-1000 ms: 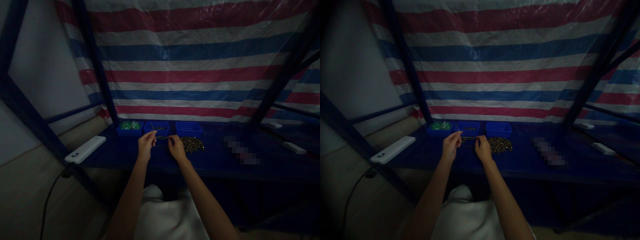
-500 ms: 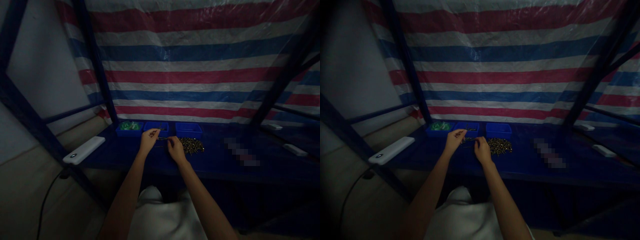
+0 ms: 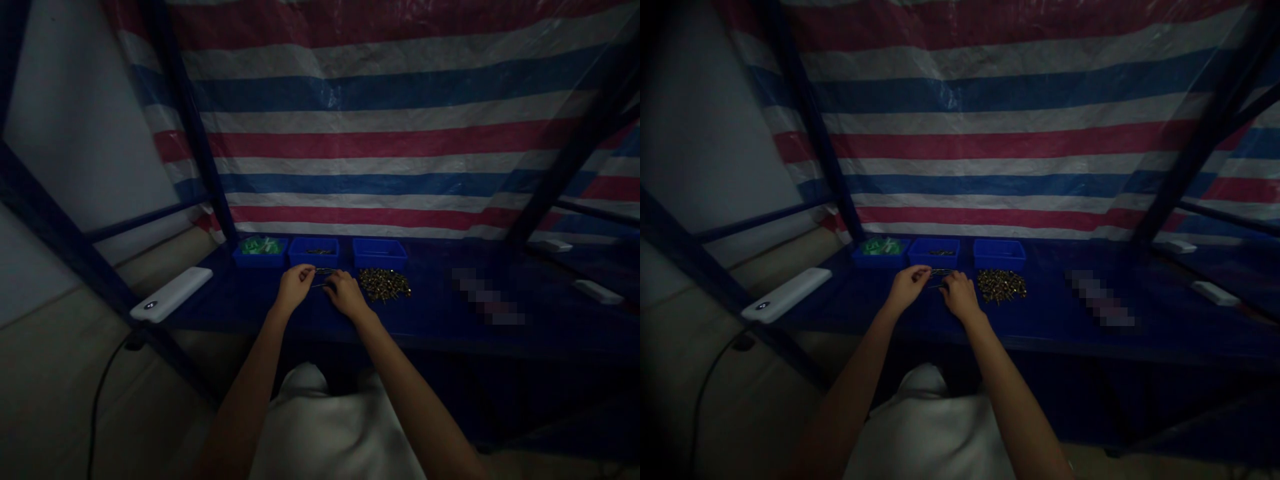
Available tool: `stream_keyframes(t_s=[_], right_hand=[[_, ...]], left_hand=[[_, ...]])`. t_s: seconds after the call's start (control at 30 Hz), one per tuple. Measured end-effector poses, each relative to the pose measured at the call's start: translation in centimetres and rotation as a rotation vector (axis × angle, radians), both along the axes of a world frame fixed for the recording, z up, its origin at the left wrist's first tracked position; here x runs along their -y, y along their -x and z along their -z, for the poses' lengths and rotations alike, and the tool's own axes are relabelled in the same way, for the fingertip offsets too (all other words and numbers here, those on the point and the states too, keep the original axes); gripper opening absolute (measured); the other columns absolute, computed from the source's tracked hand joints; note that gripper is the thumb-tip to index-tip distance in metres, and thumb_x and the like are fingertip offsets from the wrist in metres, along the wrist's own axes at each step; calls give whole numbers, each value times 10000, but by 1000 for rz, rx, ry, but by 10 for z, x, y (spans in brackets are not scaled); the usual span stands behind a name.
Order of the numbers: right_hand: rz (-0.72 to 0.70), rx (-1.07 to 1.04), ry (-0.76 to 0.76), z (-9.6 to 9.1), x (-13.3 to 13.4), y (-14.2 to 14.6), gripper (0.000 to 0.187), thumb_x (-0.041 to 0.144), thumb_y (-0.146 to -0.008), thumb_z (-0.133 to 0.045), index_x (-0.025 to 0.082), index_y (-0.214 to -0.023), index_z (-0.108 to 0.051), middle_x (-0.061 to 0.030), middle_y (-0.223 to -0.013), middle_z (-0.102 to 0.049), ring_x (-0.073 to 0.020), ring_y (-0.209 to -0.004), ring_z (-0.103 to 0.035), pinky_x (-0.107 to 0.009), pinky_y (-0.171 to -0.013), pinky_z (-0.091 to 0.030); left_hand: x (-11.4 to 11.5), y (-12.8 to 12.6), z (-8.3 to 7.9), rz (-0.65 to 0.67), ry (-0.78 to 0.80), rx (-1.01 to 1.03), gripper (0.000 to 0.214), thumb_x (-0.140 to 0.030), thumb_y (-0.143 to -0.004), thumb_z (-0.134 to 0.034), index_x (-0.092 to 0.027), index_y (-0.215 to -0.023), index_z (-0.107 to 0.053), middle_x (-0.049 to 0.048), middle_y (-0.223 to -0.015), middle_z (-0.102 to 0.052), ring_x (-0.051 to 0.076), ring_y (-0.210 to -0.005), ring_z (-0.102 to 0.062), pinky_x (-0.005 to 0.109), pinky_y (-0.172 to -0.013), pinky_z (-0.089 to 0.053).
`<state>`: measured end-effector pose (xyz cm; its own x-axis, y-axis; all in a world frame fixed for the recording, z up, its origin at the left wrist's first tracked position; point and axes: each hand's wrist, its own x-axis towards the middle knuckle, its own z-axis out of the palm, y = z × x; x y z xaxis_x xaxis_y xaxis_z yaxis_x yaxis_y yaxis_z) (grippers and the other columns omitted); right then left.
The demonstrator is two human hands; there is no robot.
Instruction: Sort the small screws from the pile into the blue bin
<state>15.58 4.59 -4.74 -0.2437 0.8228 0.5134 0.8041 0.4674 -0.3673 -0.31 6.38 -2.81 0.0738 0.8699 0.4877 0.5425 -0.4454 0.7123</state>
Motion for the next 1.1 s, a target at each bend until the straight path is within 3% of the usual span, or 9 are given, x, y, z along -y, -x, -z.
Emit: stream_keyframes(t_s=[0.13, 0.27, 0.43, 0.73, 0.83, 0.93, 1.1], right_hand=[[31, 102, 29, -1, -1, 4, 60, 168, -805, -521, 209, -804, -565, -66, -900, -578, -202, -861, -507, -312, -696, -386], [26, 103, 12, -2, 1, 4, 105, 125, -824, -453, 199, -817, -527, -70, -878, -572, -200, -826, -498, -306, -671, -368], [-9, 43, -8, -3, 5, 2, 134, 93, -825, -410, 191, -828, -501, -67, -848, -557, -194, -796, -487, -302, -679, -360], [-35, 49, -26, -3, 7, 3, 149, 82, -830, -380, 192, -815, -479, -67, -843, -547, -185, -780, -486, -293, -691, -370], [-51, -21, -43, -6, 9, 2, 111, 133, -850, -382, 189, -844, -477, -64, -853, -545, -183, -808, -504, -299, -724, -389], [-33, -164, -115, -8, 11, 0, 119, 189, -870, -362, 181, -912, -474, -72, -891, -542, -184, -847, -523, -306, -760, -408], [22, -306, -188, -9, 12, -3, 185, 197, -872, -326, 175, -981, -475, -86, -925, -540, -185, -855, -539, -313, -789, -425]], left_hand=[[12, 9, 6, -19, -121, -386, 184, -229, -781, -525, -182, -892, -664, 63, -895, -633, 177, -823, -534, 326, -781, -409], [18, 10, 1, -26, -150, -636, 181, -224, -794, -523, -192, -897, -668, 80, -960, -602, 217, -919, -491, 344, -761, -380], [22, 11, -10, -2, -210, -762, 209, -236, -833, -468, -188, -805, -670, 81, -927, -587, 209, -910, -470, 344, -738, -330], [24, 13, -26, 80, -297, -866, 201, -250, -840, -465, -192, -830, -657, 73, -875, -581, 206, -875, -466, 344, -724, -288], [23, 14, -28, 98, -279, -807, 198, -252, -832, -478, -193, -793, -663, 66, -853, -594, 202, -864, -481, 345, -737, -296], [21, 16, -30, 74, -226, -614, 184, -276, -817, -505, -213, -782, -674, 46, -838, -619, 186, -838, -508, 342, -755, -322], [19, 4, -41, 74, -118, 70, 213, -351, -764, -558, -187, -802, -689, 41, -794, -654, 154, -760, -572, 287, -739, -406]])
